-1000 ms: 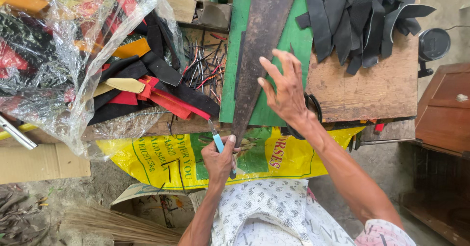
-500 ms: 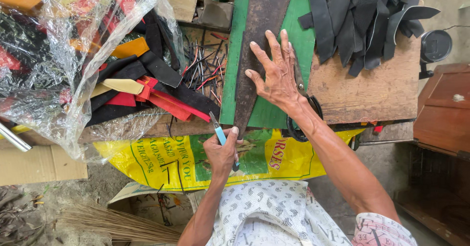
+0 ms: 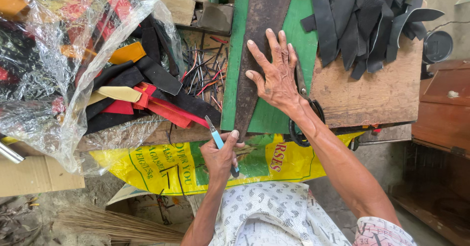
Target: The person uses a utility knife to cut a long strip of black rubber material on a green cutting board. They then use scissors to trim the cut piece. The person continues cutting additional strips from the rubber sheet.
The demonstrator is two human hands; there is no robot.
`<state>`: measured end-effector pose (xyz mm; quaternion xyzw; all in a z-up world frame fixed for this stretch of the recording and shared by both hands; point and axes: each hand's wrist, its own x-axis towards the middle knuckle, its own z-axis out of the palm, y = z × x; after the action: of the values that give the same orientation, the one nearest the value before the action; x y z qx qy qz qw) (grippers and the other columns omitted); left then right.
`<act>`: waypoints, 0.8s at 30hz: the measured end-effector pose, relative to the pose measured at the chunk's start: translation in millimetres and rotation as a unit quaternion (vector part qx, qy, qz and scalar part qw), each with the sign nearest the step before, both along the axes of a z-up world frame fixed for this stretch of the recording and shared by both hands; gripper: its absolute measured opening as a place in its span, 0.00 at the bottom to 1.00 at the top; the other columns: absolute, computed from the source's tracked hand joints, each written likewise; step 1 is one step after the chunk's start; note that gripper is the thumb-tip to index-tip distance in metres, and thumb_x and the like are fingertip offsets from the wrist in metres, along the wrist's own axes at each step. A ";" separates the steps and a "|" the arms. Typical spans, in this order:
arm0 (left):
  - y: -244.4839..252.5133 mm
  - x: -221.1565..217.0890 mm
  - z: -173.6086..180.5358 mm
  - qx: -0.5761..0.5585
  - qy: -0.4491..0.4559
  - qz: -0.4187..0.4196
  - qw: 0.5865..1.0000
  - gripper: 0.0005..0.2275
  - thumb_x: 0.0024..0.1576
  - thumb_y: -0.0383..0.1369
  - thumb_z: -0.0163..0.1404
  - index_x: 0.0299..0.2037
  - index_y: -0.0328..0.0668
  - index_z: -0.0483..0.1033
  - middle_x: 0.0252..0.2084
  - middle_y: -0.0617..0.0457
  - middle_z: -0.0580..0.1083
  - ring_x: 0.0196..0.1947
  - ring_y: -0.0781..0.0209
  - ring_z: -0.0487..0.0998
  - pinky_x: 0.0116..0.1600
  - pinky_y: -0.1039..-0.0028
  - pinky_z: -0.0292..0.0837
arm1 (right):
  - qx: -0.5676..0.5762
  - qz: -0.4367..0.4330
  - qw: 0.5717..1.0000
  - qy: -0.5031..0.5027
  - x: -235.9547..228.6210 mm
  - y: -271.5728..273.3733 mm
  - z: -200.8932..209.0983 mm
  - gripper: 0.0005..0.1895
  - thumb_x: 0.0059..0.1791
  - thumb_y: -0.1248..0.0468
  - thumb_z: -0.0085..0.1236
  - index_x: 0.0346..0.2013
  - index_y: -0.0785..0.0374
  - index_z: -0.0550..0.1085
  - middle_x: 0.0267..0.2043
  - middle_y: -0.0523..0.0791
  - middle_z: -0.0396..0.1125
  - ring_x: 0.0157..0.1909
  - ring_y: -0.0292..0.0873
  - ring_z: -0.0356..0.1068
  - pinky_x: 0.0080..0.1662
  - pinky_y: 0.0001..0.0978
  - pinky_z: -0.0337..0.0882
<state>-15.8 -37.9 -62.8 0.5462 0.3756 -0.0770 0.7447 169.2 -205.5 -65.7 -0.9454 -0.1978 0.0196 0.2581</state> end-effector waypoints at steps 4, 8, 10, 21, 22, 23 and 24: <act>1.8 1.8 -0.7 -0.029 0.013 0.014 0.999 0.13 0.55 0.35 0.61 0.36 0.25 0.81 0.25 0.41 0.80 0.09 0.72 0.65 0.14 0.77 0.59 | -0.011 -0.001 1.000 0.000 1.0 1.6 0.3 0.33 0.57 0.47 0.55 0.77 0.45 0.59 0.82 0.54 0.36 0.82 0.64 0.31 0.75 0.63 0.33; 2.6 0.5 -0.8 -0.031 0.019 0.012 0.999 0.14 0.54 0.36 0.62 0.35 0.26 0.81 0.25 0.40 0.80 0.09 0.71 0.65 0.14 0.77 0.60 | -0.028 0.002 1.000 0.009 -0.2 2.7 3.1 0.34 0.58 0.47 0.54 0.77 0.45 0.58 0.82 0.54 0.35 0.82 0.64 0.31 0.74 0.65 0.34; 3.2 0.8 -1.1 -0.027 0.022 0.007 0.999 0.14 0.54 0.36 0.62 0.35 0.26 0.82 0.25 0.40 0.81 0.09 0.71 0.65 0.14 0.77 0.60 | -0.053 0.004 0.999 0.011 1.6 2.8 7.2 0.35 0.58 0.46 0.54 0.78 0.44 0.57 0.82 0.55 0.34 0.82 0.64 0.31 0.74 0.65 0.36; 2.8 1.0 -2.7 -0.031 0.015 0.007 0.999 0.14 0.55 0.36 0.61 0.35 0.26 0.82 0.25 0.40 0.81 0.09 0.71 0.65 0.14 0.77 0.61 | -0.052 0.028 0.996 0.064 6.1 -0.8 15.9 0.55 0.43 0.31 0.64 0.78 0.41 0.52 0.82 0.55 0.30 0.81 0.68 0.25 0.72 0.73 0.30; 3.2 0.1 -2.5 -0.034 0.015 0.008 0.999 0.14 0.55 0.36 0.61 0.36 0.26 0.81 0.25 0.40 0.81 0.09 0.71 0.65 0.14 0.77 0.61 | -0.044 0.029 0.997 0.063 4.9 -1.3 14.6 0.54 0.44 0.31 0.64 0.78 0.41 0.52 0.82 0.55 0.30 0.81 0.67 0.25 0.73 0.73 0.29; 3.4 -0.7 -2.4 -0.037 0.012 0.008 0.999 0.14 0.55 0.36 0.61 0.36 0.25 0.81 0.25 0.40 0.81 0.09 0.71 0.65 0.14 0.77 0.60 | -0.042 0.029 0.997 0.063 4.1 -1.9 13.3 0.54 0.44 0.31 0.64 0.78 0.41 0.52 0.82 0.55 0.30 0.81 0.67 0.25 0.73 0.73 0.29; 4.0 -0.9 -2.6 -0.038 0.007 0.007 0.999 0.14 0.55 0.36 0.61 0.36 0.25 0.82 0.25 0.40 0.81 0.09 0.71 0.65 0.14 0.77 0.60 | -0.041 0.029 0.997 0.063 4.0 -2.1 12.1 0.54 0.44 0.31 0.64 0.78 0.41 0.52 0.82 0.55 0.30 0.81 0.67 0.25 0.73 0.73 0.29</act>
<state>-16.7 -33.9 -65.5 0.5139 0.3815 -0.0900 0.7630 173.2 -207.6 -53.6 -0.9459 -0.2080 0.0945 0.2302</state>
